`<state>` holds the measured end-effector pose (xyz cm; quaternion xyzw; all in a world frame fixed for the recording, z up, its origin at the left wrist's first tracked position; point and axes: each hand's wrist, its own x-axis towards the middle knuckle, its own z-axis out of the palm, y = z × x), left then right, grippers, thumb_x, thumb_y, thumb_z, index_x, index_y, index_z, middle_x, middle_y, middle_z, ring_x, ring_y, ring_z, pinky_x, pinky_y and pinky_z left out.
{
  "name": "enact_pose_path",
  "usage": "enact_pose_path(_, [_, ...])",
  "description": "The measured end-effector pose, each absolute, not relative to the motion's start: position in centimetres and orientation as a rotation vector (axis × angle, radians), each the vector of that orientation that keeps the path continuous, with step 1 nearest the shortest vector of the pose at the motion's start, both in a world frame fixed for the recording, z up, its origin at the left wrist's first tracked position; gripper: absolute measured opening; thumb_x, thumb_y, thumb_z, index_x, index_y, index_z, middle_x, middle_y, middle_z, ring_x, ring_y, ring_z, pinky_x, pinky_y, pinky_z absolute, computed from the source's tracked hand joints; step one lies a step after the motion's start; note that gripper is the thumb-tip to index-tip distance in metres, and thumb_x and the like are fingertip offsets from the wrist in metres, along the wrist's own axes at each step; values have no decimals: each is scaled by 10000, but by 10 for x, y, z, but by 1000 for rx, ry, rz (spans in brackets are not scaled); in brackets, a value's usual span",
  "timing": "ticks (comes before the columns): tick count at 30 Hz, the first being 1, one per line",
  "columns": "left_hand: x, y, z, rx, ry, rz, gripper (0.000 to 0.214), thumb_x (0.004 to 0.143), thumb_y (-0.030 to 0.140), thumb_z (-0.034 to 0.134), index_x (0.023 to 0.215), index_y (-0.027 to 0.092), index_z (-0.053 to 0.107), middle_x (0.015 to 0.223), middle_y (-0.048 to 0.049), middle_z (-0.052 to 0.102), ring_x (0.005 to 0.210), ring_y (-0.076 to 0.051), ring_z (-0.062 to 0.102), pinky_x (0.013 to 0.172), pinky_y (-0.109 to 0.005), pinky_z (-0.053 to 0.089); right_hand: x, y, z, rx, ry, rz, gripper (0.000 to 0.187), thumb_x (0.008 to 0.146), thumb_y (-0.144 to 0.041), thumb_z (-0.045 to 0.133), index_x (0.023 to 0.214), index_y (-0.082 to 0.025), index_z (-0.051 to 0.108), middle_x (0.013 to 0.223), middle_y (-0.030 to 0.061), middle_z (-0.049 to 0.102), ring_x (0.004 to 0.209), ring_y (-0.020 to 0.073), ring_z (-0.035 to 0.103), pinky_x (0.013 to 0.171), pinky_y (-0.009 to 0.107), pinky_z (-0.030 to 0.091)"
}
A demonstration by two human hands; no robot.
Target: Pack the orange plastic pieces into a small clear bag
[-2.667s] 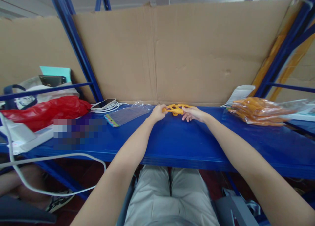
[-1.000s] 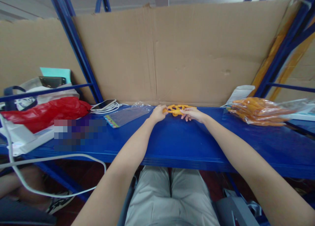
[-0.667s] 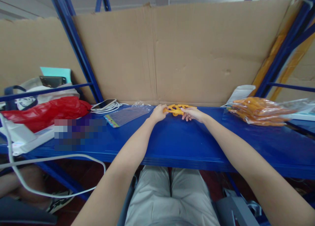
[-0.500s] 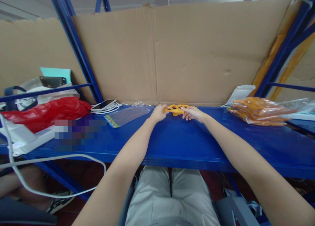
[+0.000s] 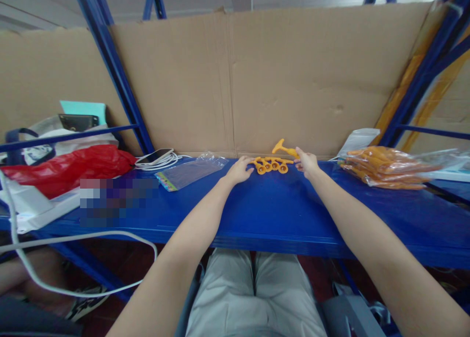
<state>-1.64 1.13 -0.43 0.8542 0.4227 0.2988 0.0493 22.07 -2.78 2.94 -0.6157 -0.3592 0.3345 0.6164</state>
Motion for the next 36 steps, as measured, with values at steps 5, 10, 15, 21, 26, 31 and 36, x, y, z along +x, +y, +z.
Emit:
enact_pose_path(5, [-5, 9, -8, 2712, 1149, 610, 468, 907, 253, 501, 1371, 193, 507, 1498, -89, 444, 1410, -209, 367, 1177, -362, 282, 230, -26, 24, -1533, -803, 737, 193, 949, -312, 546, 891, -127, 549, 492, -61, 497, 328, 42, 386, 325, 164, 229])
enact_pose_path(10, [3, 3, -9, 2683, 1224, 456, 526, 942, 280, 422, 1454, 164, 388, 1541, -101, 373, 1424, -204, 341, 1164, -354, 295, 234, -20, 15, -1754, -1081, 656, 249, 920, -347, 573, 879, -104, 607, 552, -3, 581, 361, 69, 468, 355, 185, 280])
enact_pose_path(15, [2, -3, -6, 2675, 1383, 453, 513, 941, 294, 435, 1449, 244, 391, 1514, -72, 425, 1387, -221, 401, 1128, -387, 353, 234, -15, 10, -2053, -1513, 353, 339, 894, -410, 564, 970, -91, 654, 734, 112, 700, 598, 174, 654, 479, 226, 416])
enact_pose_path(21, [3, -15, 2, 2645, 1549, 425, 465, 955, 326, 405, 1419, 292, 414, 1480, -68, 466, 1349, -265, 447, 1077, -477, 402, 227, -21, 11, -2152, -1851, -13, 409, 910, -402, 509, 1178, -107, 599, 1175, 203, 671, 1111, 283, 635, 805, 310, 490])
enact_pose_path(26, [4, -14, 2, 2645, 1565, 458, 438, 948, 325, 423, 1384, 295, 443, 1452, -55, 503, 1325, -248, 476, 1070, -460, 413, 220, -31, 18, -2166, -1896, -62, 455, 934, -407, 441, 1265, -117, 558, 1235, 194, 646, 1171, 294, 604, 895, 353, 476])
enact_pose_path(31, [4, -9, 0, 2643, 1487, 455, 463, 945, 300, 428, 1405, 251, 424, 1433, -50, 528, 1302, -211, 505, 1068, -343, 418, 211, -38, 24, -2203, -1892, -83, 491, 951, -415, 385, 1286, -97, 553, 1243, 204, 638, 1173, 298, 602, 915, 361, 471])
enact_pose_path(36, [5, -9, -2, 2625, 1447, 437, 500, 943, 332, 428, 1431, 237, 374, 1460, -68, 498, 1314, -224, 494, 1071, -357, 415, 208, -37, 21, -2166, -1931, -141, 485, 967, -435, 346, 1240, -116, 589, 1275, 205, 610, 1191, 300, 580, 932, 389, 460])
